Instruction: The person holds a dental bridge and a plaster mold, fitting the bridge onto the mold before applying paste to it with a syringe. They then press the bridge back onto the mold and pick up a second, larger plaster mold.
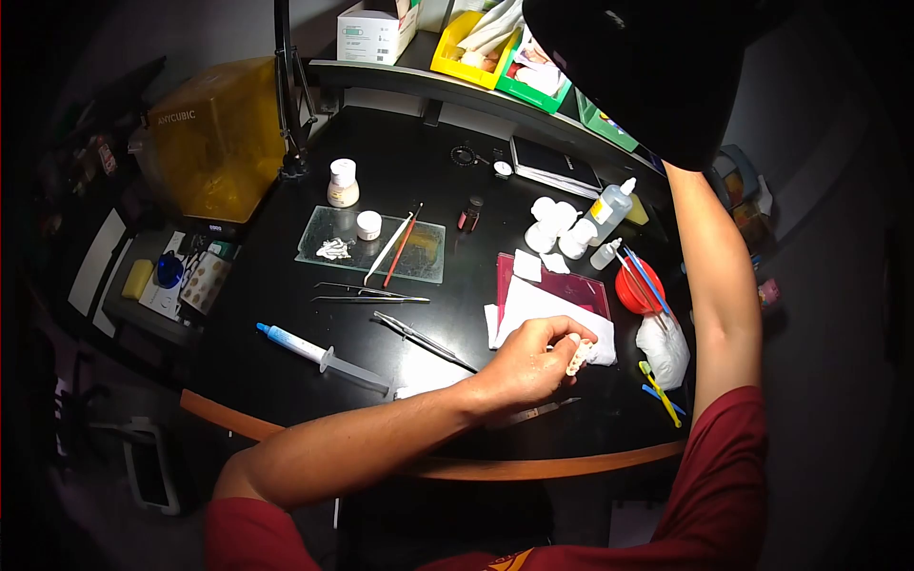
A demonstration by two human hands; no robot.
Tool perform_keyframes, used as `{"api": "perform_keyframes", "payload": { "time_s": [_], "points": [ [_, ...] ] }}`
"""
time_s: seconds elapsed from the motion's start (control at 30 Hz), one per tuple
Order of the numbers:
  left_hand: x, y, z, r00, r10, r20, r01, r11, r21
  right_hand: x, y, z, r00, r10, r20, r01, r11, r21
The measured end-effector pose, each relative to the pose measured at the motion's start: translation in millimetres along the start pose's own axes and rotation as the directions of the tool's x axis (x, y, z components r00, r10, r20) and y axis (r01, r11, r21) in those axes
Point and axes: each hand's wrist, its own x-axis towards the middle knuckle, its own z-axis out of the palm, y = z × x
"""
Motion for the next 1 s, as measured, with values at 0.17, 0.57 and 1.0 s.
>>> {"api": "perform_keyframes", "payload": {
  "time_s": [0.17,0.57,1.0],
  "points": [
    [1.2,-1.1,-0.5,1.0,0.006,-0.017,-0.006,1.0,0.008,3.6,4.3,17.3,1.0,-0.009,0.013,0.009,1.0,-0.012],
    [1.1,-1.9,-1.3,1.0,-0.022,-0.014,0.022,1.0,0.006,2.2,7.1,36.9,0.999,-0.033,0.002,0.033,0.999,-0.01],
    [2.1,-3.7,-3.5,0.999,0.008,-0.044,-0.009,1.0,-0.026,-30.6,29.2,24.7,0.945,-0.25,-0.212,0.29,0.939,0.186]
  ]
}}
